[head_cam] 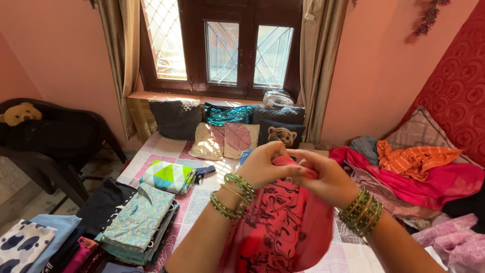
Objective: The person folds a patterned garment, a light blue short-sleeved button-up shirt, and a pink patterned t-shirt on a bed.
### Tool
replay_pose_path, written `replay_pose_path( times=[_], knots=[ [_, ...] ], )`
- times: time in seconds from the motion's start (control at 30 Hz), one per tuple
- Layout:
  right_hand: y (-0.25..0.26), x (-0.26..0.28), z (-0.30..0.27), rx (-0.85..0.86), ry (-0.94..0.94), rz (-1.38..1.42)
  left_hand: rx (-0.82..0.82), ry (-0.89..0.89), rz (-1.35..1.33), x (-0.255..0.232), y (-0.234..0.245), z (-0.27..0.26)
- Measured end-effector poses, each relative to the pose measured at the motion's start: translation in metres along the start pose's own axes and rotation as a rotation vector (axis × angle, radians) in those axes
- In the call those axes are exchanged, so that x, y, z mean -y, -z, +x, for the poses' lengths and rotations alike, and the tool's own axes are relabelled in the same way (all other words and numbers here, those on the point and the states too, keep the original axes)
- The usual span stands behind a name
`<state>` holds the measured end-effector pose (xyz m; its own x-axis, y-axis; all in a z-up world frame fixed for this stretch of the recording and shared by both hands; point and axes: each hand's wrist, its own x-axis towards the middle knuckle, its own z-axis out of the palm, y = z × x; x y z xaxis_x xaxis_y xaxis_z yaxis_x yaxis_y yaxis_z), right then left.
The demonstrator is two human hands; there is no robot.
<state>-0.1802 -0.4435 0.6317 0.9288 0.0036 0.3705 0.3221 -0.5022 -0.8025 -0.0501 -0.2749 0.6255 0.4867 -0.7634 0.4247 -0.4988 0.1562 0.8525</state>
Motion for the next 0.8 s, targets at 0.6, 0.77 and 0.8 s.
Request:
replay_pose_path(
  times=[0.6,0.77,0.8],
  knots=[
    [0.108,0.026,-0.023,-0.648,0.134,-0.071,0.119,0.478,0.562,0.244,0.037,-0.062],
    [0.141,-0.006,-0.043,-0.718,0.076,-0.174,-0.073,0.659,0.773,0.285,0.064,-0.072],
    [0.149,-0.018,-0.049,-0.724,0.018,-0.246,-0.132,0.665,0.788,0.288,0.071,-0.071]
  ],
)
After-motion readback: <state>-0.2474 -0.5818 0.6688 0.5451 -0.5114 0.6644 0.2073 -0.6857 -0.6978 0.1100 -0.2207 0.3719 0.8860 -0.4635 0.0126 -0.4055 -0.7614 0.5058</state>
